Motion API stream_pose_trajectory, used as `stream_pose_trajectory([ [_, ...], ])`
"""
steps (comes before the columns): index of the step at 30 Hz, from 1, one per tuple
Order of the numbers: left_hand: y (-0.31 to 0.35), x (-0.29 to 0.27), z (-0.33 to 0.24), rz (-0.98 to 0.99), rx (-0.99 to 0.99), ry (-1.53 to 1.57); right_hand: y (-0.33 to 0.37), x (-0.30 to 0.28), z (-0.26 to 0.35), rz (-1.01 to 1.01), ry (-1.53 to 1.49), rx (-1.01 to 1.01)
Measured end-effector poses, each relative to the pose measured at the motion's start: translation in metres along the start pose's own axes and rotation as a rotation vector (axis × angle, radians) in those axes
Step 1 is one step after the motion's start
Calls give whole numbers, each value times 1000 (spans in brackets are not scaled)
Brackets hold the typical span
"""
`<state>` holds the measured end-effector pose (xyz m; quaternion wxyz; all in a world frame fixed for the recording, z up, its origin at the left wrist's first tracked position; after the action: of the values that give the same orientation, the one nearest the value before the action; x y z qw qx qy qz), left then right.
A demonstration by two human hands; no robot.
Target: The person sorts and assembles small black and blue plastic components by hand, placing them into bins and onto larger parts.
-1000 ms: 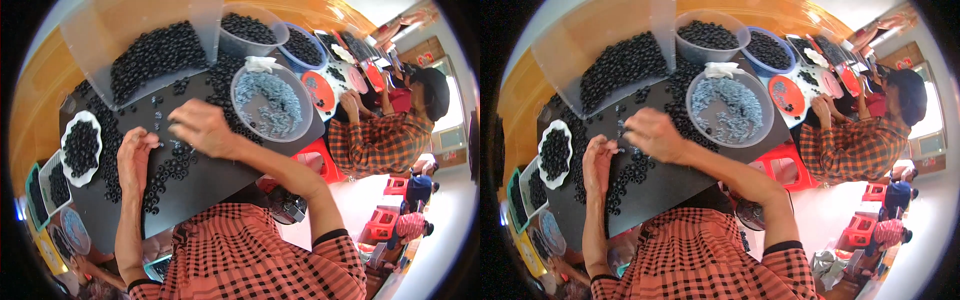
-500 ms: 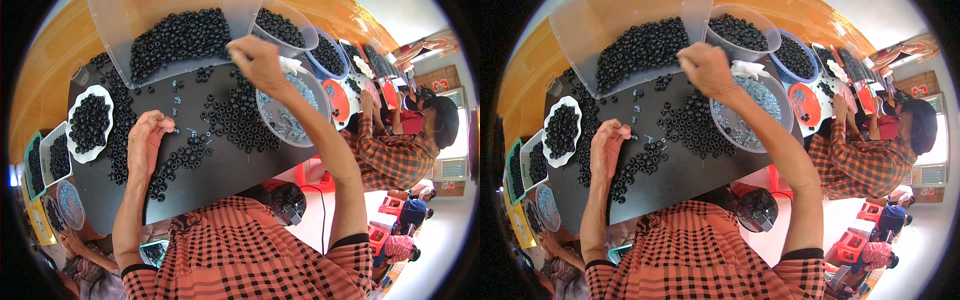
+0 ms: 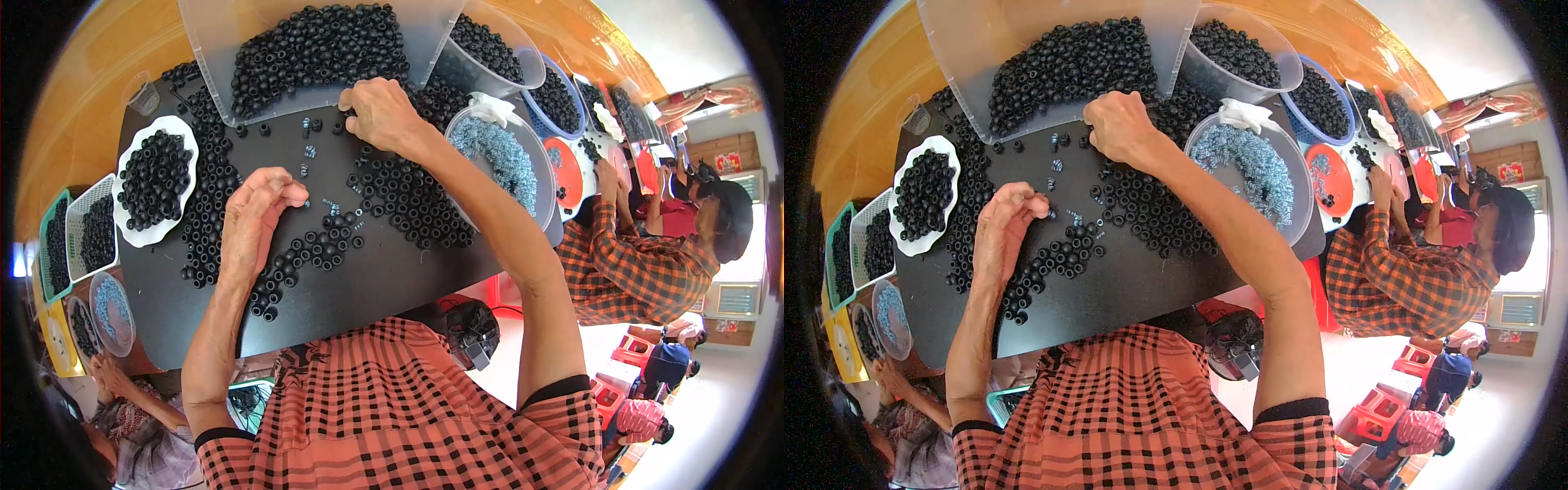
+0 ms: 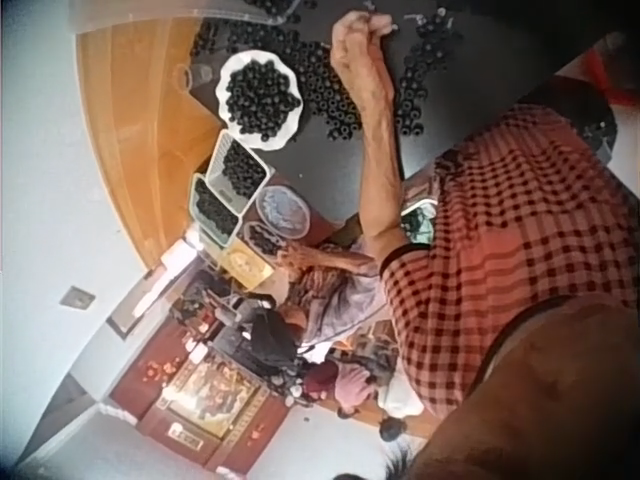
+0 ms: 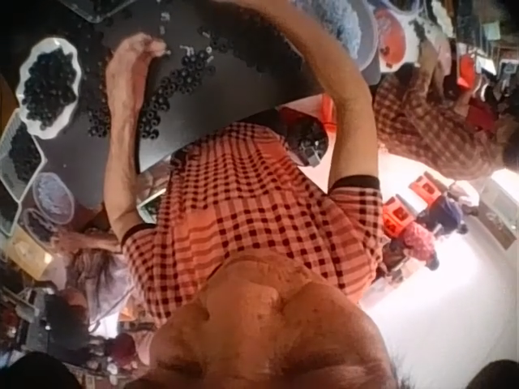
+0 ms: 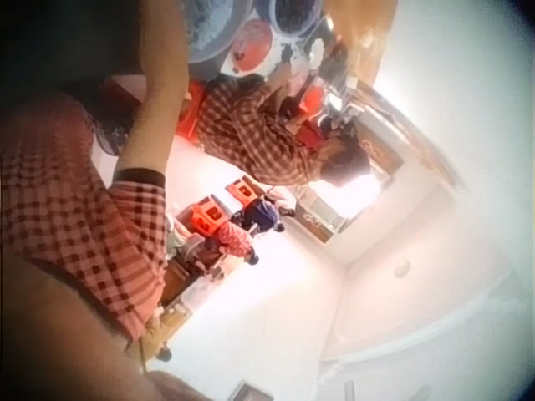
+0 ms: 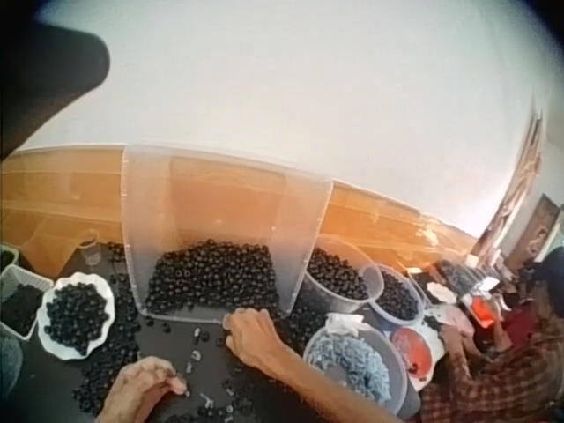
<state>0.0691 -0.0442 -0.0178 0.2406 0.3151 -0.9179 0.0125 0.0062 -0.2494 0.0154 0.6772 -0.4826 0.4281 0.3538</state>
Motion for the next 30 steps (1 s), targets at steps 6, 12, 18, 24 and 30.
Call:
stream_pose_trajectory([
  [6, -1, -1, 5, 8, -18, -11, 22, -15, 40, -100, -814, 261],
  [12, -3, -1, 7, 6, -10, 141, 49, -11, 87, -42, -1019, 320],
  [18, -2, -1, 9, 34, -47, 69, 61, -18, 88, -434, -834, 25],
  [24, -3, -6, 10, 0, -25, -102, 69, -17, 89, -451, -740, 60],
  [30, -3, -5, 6, 18, 10, -274, 71, -16, 87, -318, -909, 219],
])
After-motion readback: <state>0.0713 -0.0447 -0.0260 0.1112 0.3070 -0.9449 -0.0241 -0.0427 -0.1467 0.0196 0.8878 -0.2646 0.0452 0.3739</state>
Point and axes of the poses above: each hand's wrist, its own y-axis away from the middle knuckle, its own x-axis out of the palm, z = x × y, the point moved 5 cm from there along -y, towards the middle knuckle, and after that the axes turned 9 degrees about -z, right-handed, at the moved point
